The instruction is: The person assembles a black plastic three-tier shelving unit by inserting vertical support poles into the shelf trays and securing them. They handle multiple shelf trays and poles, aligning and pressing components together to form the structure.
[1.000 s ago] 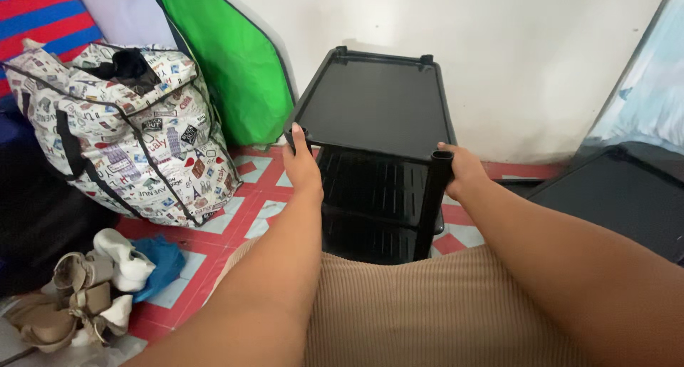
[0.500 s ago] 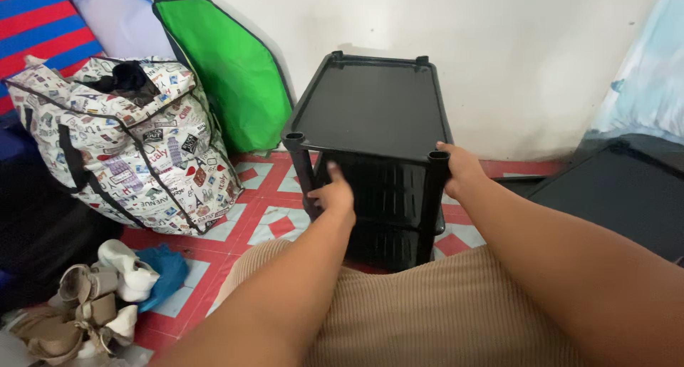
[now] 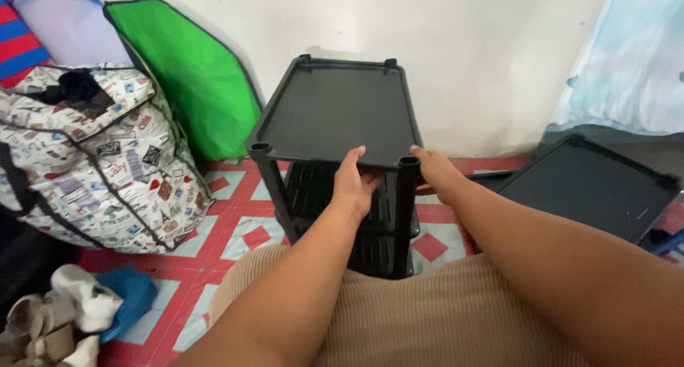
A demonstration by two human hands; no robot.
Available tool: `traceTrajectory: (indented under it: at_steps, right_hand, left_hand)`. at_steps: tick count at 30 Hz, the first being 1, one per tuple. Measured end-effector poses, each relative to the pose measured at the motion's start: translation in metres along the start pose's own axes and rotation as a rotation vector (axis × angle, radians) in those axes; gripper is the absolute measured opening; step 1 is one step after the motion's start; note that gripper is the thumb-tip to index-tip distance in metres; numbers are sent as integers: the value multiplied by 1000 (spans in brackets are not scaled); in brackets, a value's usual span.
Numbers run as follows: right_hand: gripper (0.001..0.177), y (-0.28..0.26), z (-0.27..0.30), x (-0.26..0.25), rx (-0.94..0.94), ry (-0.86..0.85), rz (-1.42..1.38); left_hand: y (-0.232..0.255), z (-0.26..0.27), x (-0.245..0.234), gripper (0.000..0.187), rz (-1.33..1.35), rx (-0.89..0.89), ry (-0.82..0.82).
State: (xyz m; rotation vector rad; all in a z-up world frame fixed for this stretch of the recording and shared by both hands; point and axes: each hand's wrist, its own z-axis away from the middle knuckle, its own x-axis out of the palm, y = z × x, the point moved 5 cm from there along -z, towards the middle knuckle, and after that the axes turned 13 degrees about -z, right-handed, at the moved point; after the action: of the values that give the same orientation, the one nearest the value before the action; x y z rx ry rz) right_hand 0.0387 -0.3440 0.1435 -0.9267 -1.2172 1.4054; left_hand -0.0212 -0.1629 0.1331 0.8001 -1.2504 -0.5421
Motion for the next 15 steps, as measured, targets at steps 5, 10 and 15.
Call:
traceTrajectory:
  at_steps: [5, 10, 15]
  right_hand:
    - [50, -1, 2, -1, 53, 6, 62]
    - [54, 3, 3, 3, 67, -32, -146]
    - [69, 1, 20, 10, 194, -148, -212]
  left_hand:
    - [-16, 16, 25, 41, 0, -79, 68]
    - [-38, 21, 45, 44, -184, -235, -113]
    - [-30, 24, 41, 46, -470, -175, -86]
